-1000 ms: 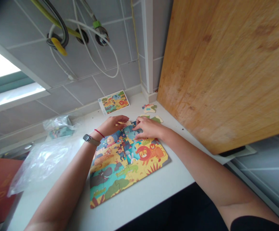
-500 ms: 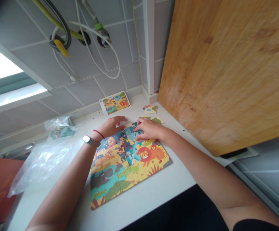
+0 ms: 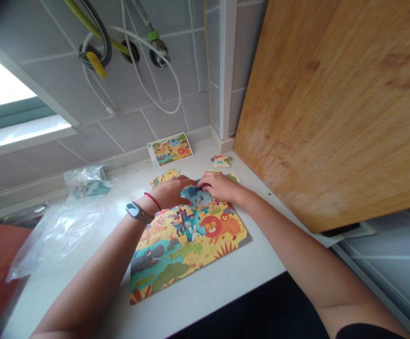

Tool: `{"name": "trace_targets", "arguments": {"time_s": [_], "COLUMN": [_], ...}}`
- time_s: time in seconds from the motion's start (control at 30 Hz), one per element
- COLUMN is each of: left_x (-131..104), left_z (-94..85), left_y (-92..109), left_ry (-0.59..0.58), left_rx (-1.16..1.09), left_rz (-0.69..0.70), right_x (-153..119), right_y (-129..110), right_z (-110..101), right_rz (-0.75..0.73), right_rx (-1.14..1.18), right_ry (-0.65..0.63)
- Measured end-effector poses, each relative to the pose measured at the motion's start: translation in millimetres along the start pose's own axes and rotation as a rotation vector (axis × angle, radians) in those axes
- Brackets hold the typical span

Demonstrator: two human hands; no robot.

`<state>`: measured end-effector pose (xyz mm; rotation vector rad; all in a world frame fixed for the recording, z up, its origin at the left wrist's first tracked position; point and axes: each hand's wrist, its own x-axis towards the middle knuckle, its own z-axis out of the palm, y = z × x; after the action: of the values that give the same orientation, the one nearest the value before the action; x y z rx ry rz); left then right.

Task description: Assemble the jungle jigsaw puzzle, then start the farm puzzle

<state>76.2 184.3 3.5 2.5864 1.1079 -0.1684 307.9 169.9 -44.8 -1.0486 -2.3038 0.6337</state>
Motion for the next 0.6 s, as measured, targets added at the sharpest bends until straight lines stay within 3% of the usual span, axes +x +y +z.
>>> {"name": "trace_targets", "arguments": {"time_s": [0.33,0.6], "left_x": [-1,-5], "left_z": [-2.8,0.5], "left_y": [-2,14], "left_ry": [-0.048,-0.055], "left_rx": [-0.019,0.078], "left_rz": [0.028,-0.039], "right_x": [-1,0], "right_y": [-2,-6], "right_z": [-2,-5], "right_rz": [0.073,0.095], "right_rx": [-0.018,-0.023], "right_ry": [-0.004,0.006]}}
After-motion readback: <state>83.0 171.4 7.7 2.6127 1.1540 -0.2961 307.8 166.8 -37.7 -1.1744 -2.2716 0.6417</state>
